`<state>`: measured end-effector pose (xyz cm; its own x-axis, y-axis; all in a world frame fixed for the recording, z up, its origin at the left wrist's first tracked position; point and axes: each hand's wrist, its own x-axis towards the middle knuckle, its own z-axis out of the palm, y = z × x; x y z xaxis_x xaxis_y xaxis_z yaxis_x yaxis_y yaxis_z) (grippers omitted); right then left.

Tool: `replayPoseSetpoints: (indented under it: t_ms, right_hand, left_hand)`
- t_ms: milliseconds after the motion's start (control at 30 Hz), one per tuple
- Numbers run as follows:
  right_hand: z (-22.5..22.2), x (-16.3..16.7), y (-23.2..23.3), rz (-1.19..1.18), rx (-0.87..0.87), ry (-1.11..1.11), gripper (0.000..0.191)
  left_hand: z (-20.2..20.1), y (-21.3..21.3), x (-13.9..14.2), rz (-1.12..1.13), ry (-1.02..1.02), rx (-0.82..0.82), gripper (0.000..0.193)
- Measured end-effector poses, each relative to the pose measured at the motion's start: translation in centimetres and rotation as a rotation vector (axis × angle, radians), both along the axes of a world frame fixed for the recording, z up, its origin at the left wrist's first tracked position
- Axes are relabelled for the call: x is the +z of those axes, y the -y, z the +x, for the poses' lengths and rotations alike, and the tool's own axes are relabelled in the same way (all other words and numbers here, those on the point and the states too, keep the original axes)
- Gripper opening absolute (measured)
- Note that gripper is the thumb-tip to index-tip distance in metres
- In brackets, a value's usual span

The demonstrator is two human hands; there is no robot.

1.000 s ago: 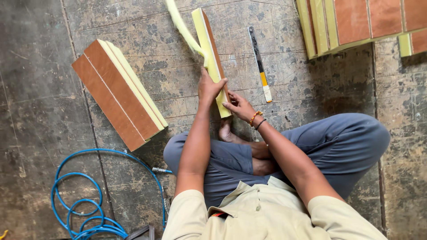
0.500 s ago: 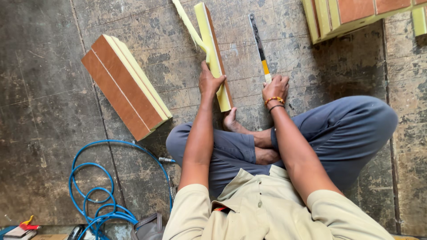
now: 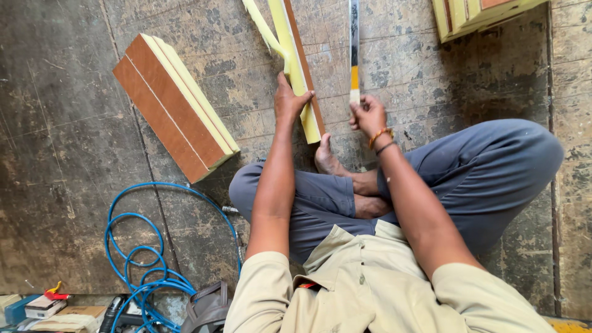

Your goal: The person sits on the workshop floor and uses a spray gun to apply adhesive onto yellow foam strips, then presses foam pieces together by hand and trims edges with a knife. The person handles several foam strips and a spray gun with a cup throughout.

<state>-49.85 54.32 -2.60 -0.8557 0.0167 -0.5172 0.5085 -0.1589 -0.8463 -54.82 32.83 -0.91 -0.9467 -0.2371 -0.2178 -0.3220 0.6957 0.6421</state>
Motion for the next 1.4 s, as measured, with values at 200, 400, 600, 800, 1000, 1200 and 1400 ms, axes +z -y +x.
replayPoseSetpoints:
  t_ms: [200,400,600,800,1000,1200,1400]
  right_hand:
    - [3.1,-1.4,3.1,-0.056,0.15,-0.195,0.03]
    - [3.4,-3.7,3.8,0.121,0.28,-0.258,0.031]
    - [3.7,-5.2,3.8,0.412,0.361,-0.368,0.036]
    - [3.3,-5.2,4.1,0.432,0.397,-0.301,0.041]
    - [1.6,-4.5,4.7,0.514,0.442,-0.318,0.058]
    - [-2.3,-5.4,6.6,0.443,0.388,-0.461,0.055]
    - [0.3,-4.4,5.8,0.45,0.443,-0.387,0.053]
  left_hand:
    - [-2.2,1.3,1.5,0.251,0.2,0.205,0.08]
    - [-6.8,4.0,0.0,0.088,-0.035,0.177,0.057]
    - [-7.3,5.2,-2.6,0.157,-0.102,-0.013,0.061]
    - [-8.2,4.9,-2.2,0.137,-0.031,-0.036,0.053]
    - [-8.8,4.6,-2.3,0.183,-0.097,-0.033,0.054]
    - [-8.5,5.1,-3.5,0.086,-0.18,-0.005,0.054]
    - [-9.0,5.2,-3.8,0.125,-0.136,0.001,0.06]
